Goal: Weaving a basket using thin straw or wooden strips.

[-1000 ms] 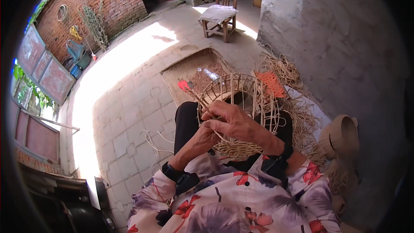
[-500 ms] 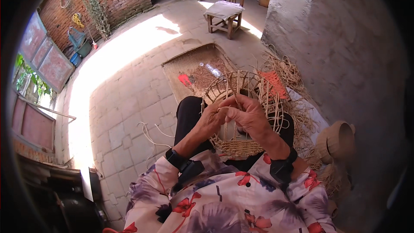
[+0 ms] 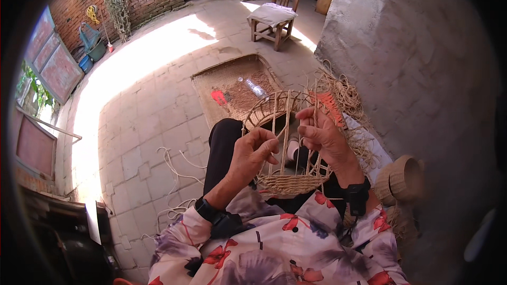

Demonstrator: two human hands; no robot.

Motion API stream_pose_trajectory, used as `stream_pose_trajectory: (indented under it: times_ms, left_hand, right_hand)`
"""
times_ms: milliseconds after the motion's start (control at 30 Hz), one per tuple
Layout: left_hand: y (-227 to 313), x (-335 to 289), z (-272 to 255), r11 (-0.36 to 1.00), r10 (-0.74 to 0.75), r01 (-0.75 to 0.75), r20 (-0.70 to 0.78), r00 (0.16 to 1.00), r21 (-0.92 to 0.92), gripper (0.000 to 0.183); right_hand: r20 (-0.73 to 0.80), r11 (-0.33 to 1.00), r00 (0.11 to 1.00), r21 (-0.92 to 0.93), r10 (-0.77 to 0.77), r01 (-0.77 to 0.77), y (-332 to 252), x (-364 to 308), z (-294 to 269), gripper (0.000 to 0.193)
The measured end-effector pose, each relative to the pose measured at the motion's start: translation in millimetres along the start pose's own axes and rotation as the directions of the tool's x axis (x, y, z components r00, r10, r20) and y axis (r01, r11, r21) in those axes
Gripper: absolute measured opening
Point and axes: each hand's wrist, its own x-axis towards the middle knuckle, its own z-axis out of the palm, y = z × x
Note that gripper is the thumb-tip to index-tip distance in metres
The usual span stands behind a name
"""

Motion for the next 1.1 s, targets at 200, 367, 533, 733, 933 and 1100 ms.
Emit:
stream_pose_trajectory:
  times_ms: [200, 367, 533, 733, 933, 1100]
  left_hand:
    - [-3, 2, 15, 0.999, 0.032, -0.032, -0.015, 0.999, -0.005, 0.015]
    - [-2, 3, 7, 0.997, -0.040, 0.041, -0.018, 0.999, 0.071, 0.015]
    - [-7, -1, 8, 0.993, -0.010, 0.018, -0.070, 0.997, 0.117, 0.014]
    - [-7, -3, 11, 0.968, 0.087, -0.074, -0.045, 0.995, 0.239, 0.012]
    - [-2, -4, 13, 0.964, -0.001, 0.009, -0.028, 1.000, 0.267, 0.012]
    - [0, -5, 17, 0.961, -0.014, 0.013, 0.005, 1.000, 0.276, 0.013]
  right_hand:
    - [0.053, 0.961, 0.998, -0.275, 0.043, -0.027, 17, -3, 9, 0.021]
    - [0.016, 0.939, 1.000, -0.344, -0.002, 0.007, 17, 7, 10, 0.021]
    - [0.015, 0.910, 0.999, -0.413, 0.051, -0.040, 17, 5, 6, 0.023]
    - [0.029, 0.837, 0.997, -0.545, 0.069, -0.042, 19, 4, 0, 0.023]
    - [0.055, 0.881, 0.997, -0.472, 0.061, -0.028, 18, -5, -2, 0.021]
    - [0.059, 0.908, 0.993, -0.414, 0.101, -0.068, 17, -10, -3, 0.012]
